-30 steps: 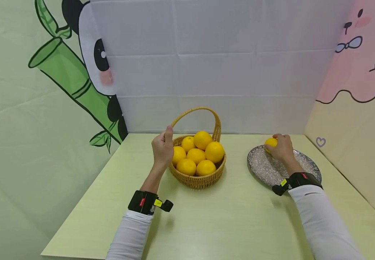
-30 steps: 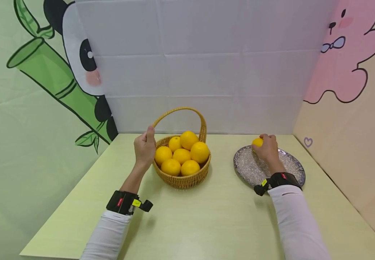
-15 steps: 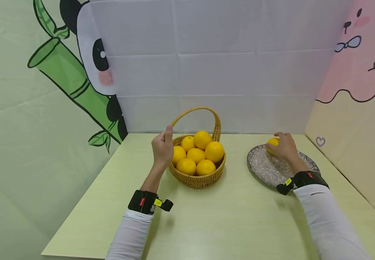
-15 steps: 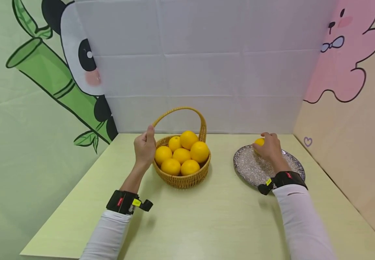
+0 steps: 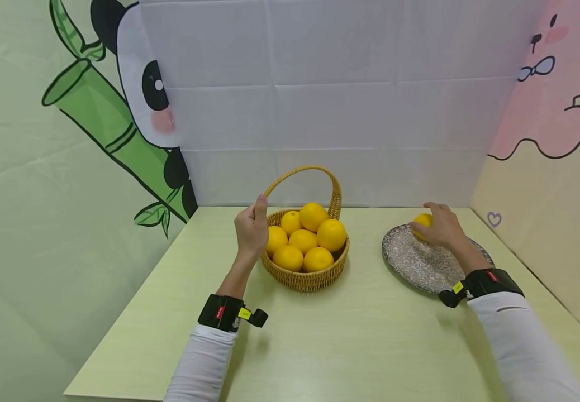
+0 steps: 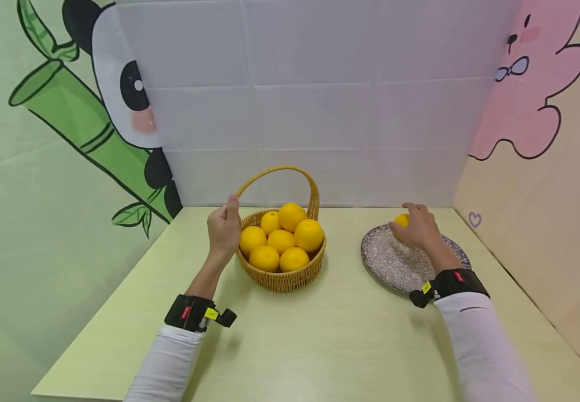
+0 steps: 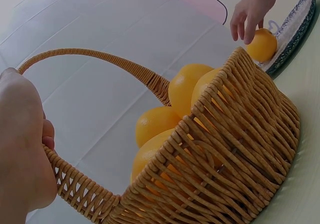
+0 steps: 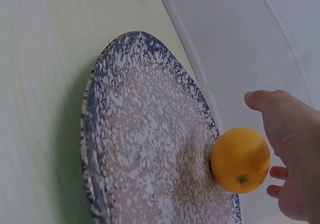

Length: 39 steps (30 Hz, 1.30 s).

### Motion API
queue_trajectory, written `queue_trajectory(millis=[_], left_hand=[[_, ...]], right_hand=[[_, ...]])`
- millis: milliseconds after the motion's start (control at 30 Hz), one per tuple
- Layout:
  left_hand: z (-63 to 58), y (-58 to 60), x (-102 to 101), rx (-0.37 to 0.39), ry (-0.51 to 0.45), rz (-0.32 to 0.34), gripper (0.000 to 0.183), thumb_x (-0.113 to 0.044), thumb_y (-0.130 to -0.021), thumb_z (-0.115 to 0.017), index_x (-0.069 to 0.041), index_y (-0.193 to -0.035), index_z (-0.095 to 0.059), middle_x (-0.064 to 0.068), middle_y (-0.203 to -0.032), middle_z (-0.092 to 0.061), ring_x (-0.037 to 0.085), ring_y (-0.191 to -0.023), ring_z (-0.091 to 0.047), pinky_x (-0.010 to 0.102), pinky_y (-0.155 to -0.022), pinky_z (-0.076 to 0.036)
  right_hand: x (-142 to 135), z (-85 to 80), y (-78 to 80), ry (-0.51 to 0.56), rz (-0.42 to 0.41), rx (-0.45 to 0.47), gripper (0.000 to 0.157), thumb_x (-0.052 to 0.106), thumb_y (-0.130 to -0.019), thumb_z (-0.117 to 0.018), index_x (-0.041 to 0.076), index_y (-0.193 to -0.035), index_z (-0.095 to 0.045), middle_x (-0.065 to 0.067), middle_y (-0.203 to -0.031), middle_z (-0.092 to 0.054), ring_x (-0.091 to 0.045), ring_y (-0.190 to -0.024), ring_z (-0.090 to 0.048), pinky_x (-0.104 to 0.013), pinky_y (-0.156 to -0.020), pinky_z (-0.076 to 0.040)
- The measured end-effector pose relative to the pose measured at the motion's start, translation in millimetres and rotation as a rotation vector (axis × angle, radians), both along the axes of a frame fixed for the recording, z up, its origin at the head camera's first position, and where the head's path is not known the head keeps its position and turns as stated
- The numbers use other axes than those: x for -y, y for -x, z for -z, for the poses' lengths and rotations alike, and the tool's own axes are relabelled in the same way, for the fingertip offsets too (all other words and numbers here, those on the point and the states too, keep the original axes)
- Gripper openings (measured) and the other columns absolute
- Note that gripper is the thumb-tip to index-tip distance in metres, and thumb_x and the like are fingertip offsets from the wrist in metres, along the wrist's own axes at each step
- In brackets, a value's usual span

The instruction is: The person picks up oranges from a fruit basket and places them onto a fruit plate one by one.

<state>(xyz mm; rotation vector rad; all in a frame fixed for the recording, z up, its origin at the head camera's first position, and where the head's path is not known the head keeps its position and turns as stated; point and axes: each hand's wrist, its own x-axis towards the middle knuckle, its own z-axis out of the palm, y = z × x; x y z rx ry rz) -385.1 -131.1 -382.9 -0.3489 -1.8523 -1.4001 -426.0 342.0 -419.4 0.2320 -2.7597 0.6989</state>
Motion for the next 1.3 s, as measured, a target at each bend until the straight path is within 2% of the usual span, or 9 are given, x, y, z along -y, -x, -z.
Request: queue_trajectory(millis=[133,300,433,600,833,1067,1300], left_hand=[[-0.4,-0.4,0,0.001,0.011,-0.002,0.063,-0.049,-0.108,-0.047,-0.017,-0.057,-0.031,0.0,-0.05,-0.027,0.014,-0.041,-0.021,0.022,-0.039,-0.014],[0.1,-1.4,0,0.0,0.018,-0.005,0.062,-0.05,-0.108,-0.046,-0.017,-0.057,-0.031,0.0,-0.05,-0.027,0.015,-0.041,-0.022,0.022,-0.039,-0.015],[0.4,-1.4,0,0.002,0.012,-0.003,0.062,-0.05,-0.108,-0.047,-0.017,-0.057,-0.032,0.001,-0.05,-0.028,0.015,-0.041,-0.022,0.022,-0.039,-0.015],[0.5,-1.4,-1,0.013,0.005,-0.004,0.063,-0.052,-0.107,-0.047,-0.017,-0.057,-0.032,0.001,-0.05,-0.028,0.014,-0.041,-0.022,0.022,-0.039,-0.015],[0.5,-1.9,0,0.008,0.004,-0.002,0.063,-0.051,-0.107,-0.047,-0.017,-0.057,-0.032,0.0,-0.05,-0.028,0.014,-0.04,-0.021,0.022,-0.038,-0.014],[2.3,0.1,1,0.007,0.005,-0.006,0.063,-0.05,-0.108,-0.046,-0.016,-0.057,-0.031,-0.001,-0.049,-0.027,0.014,-0.04,-0.022,0.022,-0.038,-0.014],[2.8,1.7,0,0.006,0.004,-0.001,0.063,-0.05,-0.108,-0.046,-0.016,-0.056,-0.032,-0.001,-0.049,-0.028,0.015,-0.04,-0.022,0.022,-0.039,-0.014]], right_hand=[[3,-4.3,-6.9,-0.022,-0.031,-0.03,0.081,0.041,-0.099,-0.064,-0.006,-0.157,-0.031,-0.04,-0.154,-0.026,-0.06,-0.134,-0.027,-0.074,-0.1,-0.033],[8,-7.5,-15.2,-0.047,-0.081,-0.089,0.086,0.044,-0.098,-0.065,-0.005,-0.159,-0.028,-0.037,-0.156,-0.026,-0.056,-0.139,-0.023,-0.073,-0.109,-0.021],[14,-11.4,-25.6,-0.044,-0.114,-0.101,0.089,0.043,-0.097,-0.067,-0.003,-0.161,-0.025,-0.035,-0.159,-0.022,-0.054,-0.143,-0.019,-0.073,-0.111,-0.016],[22,-15.5,-39.7,-0.048,-0.141,-0.094,0.091,0.047,-0.096,-0.067,0.004,-0.163,-0.022,-0.031,-0.163,-0.017,-0.052,-0.145,-0.015,-0.077,-0.109,-0.016],[33,-16.1,-46.9,-0.061,-0.196,-0.147,0.089,0.046,-0.095,-0.07,0.007,-0.163,-0.027,-0.028,-0.163,-0.019,-0.05,-0.145,-0.018,-0.077,-0.107,-0.019],[59,-23.0,-53.8,-0.054,-0.261,-0.141,0.091,0.052,-0.094,-0.069,0.012,-0.164,-0.027,-0.021,-0.165,-0.019,-0.043,-0.148,-0.016,-0.073,-0.109,-0.022],[89,-30.0,-60.1,-0.107,-0.335,-0.125,0.092,0.056,-0.093,-0.068,0.013,-0.164,-0.027,-0.02,-0.166,-0.021,-0.041,-0.148,-0.017,-0.072,-0.11,-0.024]])
